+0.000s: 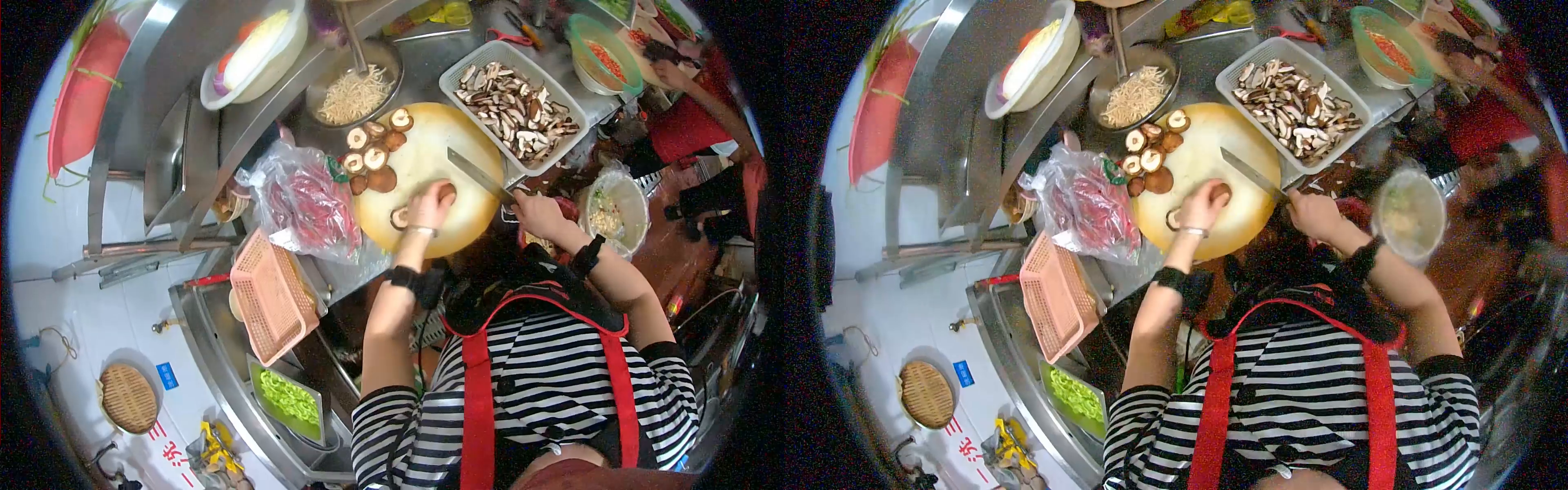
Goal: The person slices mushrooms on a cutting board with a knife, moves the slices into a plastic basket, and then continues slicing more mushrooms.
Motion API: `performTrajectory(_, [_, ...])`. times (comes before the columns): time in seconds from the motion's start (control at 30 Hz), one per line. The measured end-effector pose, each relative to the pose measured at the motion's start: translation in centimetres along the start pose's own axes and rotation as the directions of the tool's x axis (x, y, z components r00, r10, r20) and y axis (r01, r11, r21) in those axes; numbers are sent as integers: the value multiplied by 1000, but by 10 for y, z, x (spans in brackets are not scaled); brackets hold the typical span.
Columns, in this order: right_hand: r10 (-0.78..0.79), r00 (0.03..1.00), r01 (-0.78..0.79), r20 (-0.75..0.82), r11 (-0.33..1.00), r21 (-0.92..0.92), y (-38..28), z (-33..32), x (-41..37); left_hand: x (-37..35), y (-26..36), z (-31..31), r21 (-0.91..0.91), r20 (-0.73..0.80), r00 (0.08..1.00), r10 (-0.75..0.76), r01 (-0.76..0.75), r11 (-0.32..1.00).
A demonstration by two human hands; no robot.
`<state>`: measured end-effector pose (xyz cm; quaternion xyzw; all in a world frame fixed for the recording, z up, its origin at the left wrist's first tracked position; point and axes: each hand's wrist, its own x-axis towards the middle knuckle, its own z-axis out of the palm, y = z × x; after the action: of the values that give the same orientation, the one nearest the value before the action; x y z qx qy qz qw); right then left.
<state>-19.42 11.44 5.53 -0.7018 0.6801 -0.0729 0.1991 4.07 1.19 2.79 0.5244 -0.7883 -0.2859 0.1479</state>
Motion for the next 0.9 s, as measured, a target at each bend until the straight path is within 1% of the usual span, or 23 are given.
performTrajectory(0.03, [-12,1000,12,-24,1000,-5,-1,-2,1,-4,-3,10,258,-151,976,157,-114,959])
performTrajectory(0.07, [-24,1000,24,-16,1000,-6,-3,-4,0,-9,-4,11,257,-157,977,144,-100,961])
performTrajectory(0.1, [-34,999,34,-23,999,7,-4,-8,1,-12,-5,10,283,-306,928,212,-124,951])
performTrajectory(0.13, [-41,999,41,-33,999,19,-5,-13,2,-14,-5,10,313,-443,851,282,-147,938])
performTrajectory(0.17, [-79,996,80,-41,997,18,-7,-18,0,-22,-6,11,319,-500,828,252,-94,943])
performTrajectory(0.2, [-80,996,81,-36,997,17,-10,-20,0,-28,-7,14,315,-500,830,247,-91,945])
performTrajectory(0.27, [-150,989,150,7,987,-52,-15,-19,-1,-39,-10,18,301,-581,785,214,-38,953])
performTrajectory(0.3, [-153,988,153,13,987,-53,-15,-11,1,-39,-9,20,287,-565,795,221,-62,956])
performTrajectory(0.37, [-169,984,171,56,984,-48,-14,10,6,-37,-10,28,283,-577,790,208,-45,958])
performTrajectory(0.4, [-171,984,173,56,984,-51,-18,4,7,-36,-10,30,284,-589,781,205,-36,958])
performTrajectory(0.47, [-129,980,152,151,977,-152,-24,-11,10,-34,-11,32,268,-602,777,185,-22,963])
performTrajectory(0.5, [-130,979,154,154,976,-152,-26,-17,7,-36,-10,31,277,-610,767,199,-29,960])
performTrajectory(0.57, [-165,983,174,79,976,-131,-28,-24,3,-35,-7,28,284,-619,757,210,-33,958])
performTrajectory(0.63, [-182,980,192,78,971,-140,-26,-5,4,-36,-5,28,275,-653,729,205,-23,961])
performTrajectory(0.67, [-199,977,208,70,967,-146,-23,3,3,-37,-4,31,272,-651,731,203,-25,962])
performTrajectory(0.7, [-198,978,206,68,967,-148,-23,3,3,-36,-5,31,278,-646,736,205,-23,960])
performTrajectory(0.77, [-173,977,194,125,964,-180,-27,0,9,-32,-7,30,288,-646,734,210,-20,957])
performTrajectory(0.9, [-183,976,201,118,964,-171,-32,-16,5,-35,-8,30,271,-647,732,212,-38,962])
